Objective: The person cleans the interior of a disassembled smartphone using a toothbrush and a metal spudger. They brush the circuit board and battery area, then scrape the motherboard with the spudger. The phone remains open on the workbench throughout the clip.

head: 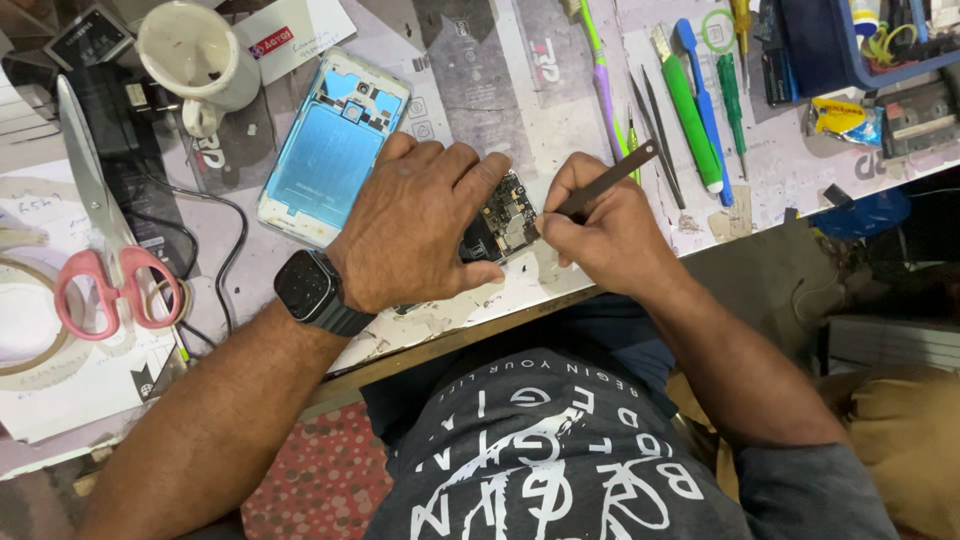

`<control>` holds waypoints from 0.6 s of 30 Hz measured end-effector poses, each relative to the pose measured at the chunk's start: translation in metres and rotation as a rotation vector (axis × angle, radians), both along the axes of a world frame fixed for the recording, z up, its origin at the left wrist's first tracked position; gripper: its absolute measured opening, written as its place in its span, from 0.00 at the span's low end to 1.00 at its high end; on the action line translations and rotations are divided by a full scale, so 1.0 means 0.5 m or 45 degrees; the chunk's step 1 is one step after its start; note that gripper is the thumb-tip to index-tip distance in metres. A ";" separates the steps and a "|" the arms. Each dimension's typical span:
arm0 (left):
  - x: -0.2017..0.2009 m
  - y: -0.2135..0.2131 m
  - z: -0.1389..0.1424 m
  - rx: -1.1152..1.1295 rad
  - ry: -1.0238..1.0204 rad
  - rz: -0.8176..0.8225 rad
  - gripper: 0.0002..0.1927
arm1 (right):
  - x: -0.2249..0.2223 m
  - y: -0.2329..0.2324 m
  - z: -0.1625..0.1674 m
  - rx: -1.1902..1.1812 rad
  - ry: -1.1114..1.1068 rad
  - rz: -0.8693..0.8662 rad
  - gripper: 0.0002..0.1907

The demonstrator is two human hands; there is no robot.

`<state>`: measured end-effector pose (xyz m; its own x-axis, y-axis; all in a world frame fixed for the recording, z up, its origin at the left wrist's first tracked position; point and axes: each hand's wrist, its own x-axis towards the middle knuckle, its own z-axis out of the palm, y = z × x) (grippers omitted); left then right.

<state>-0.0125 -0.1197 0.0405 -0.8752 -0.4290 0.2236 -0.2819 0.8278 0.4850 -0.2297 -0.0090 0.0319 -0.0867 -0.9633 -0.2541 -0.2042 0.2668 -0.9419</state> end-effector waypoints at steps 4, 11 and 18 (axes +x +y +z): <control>0.002 -0.001 -0.002 -0.015 0.010 0.001 0.52 | 0.004 0.005 0.001 -0.034 0.036 0.022 0.06; 0.001 0.000 0.000 -0.004 0.015 -0.002 0.52 | 0.005 0.001 -0.003 -0.036 0.040 0.081 0.07; 0.004 0.000 0.002 -0.009 0.016 -0.002 0.52 | 0.010 -0.005 0.000 -0.016 0.010 0.029 0.06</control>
